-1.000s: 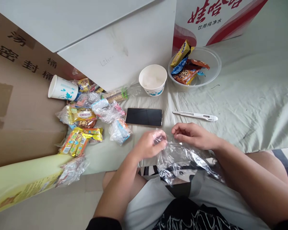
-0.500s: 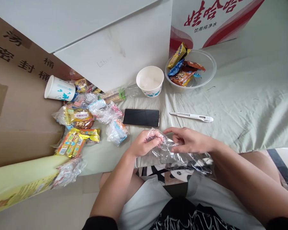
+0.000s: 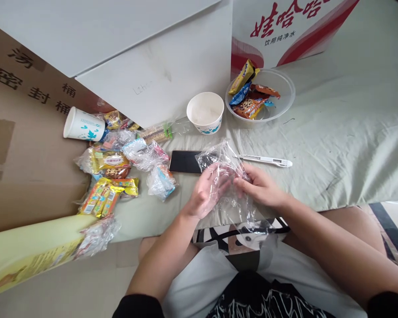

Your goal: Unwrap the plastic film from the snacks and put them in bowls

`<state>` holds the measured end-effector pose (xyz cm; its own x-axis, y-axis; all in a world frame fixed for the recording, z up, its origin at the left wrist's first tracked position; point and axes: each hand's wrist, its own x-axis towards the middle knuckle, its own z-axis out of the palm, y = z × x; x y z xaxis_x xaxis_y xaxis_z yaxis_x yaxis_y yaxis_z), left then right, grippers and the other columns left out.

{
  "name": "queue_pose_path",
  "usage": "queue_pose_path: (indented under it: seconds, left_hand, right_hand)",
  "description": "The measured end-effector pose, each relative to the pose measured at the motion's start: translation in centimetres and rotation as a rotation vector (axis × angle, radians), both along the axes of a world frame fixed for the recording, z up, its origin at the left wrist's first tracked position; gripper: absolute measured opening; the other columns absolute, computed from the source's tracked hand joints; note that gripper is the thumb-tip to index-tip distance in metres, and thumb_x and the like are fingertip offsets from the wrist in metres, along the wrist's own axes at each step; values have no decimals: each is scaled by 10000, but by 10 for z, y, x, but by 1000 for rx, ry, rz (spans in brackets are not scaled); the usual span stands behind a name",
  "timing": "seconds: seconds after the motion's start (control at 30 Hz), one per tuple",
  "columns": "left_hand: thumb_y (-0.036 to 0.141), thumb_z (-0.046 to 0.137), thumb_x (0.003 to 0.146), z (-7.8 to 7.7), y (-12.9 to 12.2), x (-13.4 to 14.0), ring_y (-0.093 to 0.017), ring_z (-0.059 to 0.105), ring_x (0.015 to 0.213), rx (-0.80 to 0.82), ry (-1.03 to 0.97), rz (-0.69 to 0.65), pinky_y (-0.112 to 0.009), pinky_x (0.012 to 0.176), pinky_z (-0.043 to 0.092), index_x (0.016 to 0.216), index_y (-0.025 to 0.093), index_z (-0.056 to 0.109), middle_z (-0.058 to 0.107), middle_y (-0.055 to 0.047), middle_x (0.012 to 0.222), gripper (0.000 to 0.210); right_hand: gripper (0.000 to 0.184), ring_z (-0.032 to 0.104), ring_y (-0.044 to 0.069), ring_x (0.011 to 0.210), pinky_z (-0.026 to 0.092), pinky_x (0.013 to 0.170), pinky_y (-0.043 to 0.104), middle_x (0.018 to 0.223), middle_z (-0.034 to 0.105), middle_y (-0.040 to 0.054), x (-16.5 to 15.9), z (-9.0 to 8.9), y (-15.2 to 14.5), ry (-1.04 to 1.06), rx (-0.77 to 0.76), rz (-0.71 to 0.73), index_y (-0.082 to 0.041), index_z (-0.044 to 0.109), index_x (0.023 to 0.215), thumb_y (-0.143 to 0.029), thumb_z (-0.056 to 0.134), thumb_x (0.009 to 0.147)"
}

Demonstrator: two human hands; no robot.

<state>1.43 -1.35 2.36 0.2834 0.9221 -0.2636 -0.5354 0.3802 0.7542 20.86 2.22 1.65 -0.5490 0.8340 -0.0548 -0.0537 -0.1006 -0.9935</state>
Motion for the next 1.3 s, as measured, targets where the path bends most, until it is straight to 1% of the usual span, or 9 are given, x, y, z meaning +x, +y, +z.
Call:
queue_pose_path:
  seconds: [0.1,0.2,0.37,0.53,0.8,0.97,1.13,1.23,1.3]
  left_hand:
    - [782,869,446,-1,-1,-2,-391,433,1487,74,26,-141,-479,1236,385,1387,227,575,499,-169,1573,1131]
    - [514,935,595,-5,0,-6,-346,546,1406,138,251,-155,-444,1152,485,1363,246,596,580,-153,1507,882]
    - [398,711,842,-6,5,-17,-168,727,598,26,521,-137,-258,546,566,1073,173,684,769,-51,794,324]
    - [407,728,817,3,10,-34,-105,567,364,8,381,-128,-186,376,421,1022,198,648,685,30,576,303]
    - [411,624,817,9,18,-45,-143,594,541,290,360,16,-276,493,452,647,175,744,651,-51,650,315]
    - [369,701,850,-2,17,-40,-132,559,632,469,776,135,-275,590,452,525,182,537,571,-20,653,410]
    - [279,869,701,-5,11,-30,-97,601,666,390,593,363,-249,651,526,933,267,545,578,52,826,399]
    - [349,905,665,-2,9,-29,-152,700,803,271,448,197,-299,722,587,1239,335,547,687,-11,1053,677]
    - [413,870,716,-2,7,-30,-181,713,818,224,497,30,-300,708,590,1165,254,651,727,-57,1022,524]
  right_hand:
    - [246,580,133,532,477,524,292,659,599,-22,-6,-2,-4,-65,-49,-83,-227,485,863,-429,591,953]
    - [225,610,148,547,482,549,301,638,633,-13,-7,-4,-7,-160,-32,-125,-230,490,858,-411,578,958]
    - [277,622,158,517,477,521,290,590,613,-38,-4,-8,-9,-124,-84,-81,-246,450,878,-461,615,937]
    - [277,606,149,505,467,506,269,598,610,-63,-1,-9,-6,125,-165,24,-255,494,1148,-446,583,968]
    - [279,640,191,822,495,783,364,858,701,62,7,-5,3,135,98,81,-207,671,714,-281,495,919]
    - [271,515,135,643,433,630,308,720,560,-2,0,-7,0,-90,150,-136,-222,500,708,-358,674,865]
    - [500,579,138,675,481,627,299,878,582,-8,-7,-7,-5,-68,-80,-177,-249,480,1147,-343,775,755]
    - [207,540,136,666,445,626,294,761,566,-5,-4,-6,-6,-128,0,-136,-214,562,917,-366,681,842]
    - [188,535,137,684,432,629,293,775,590,8,-1,-5,-6,-147,68,-154,-211,557,869,-381,637,879]
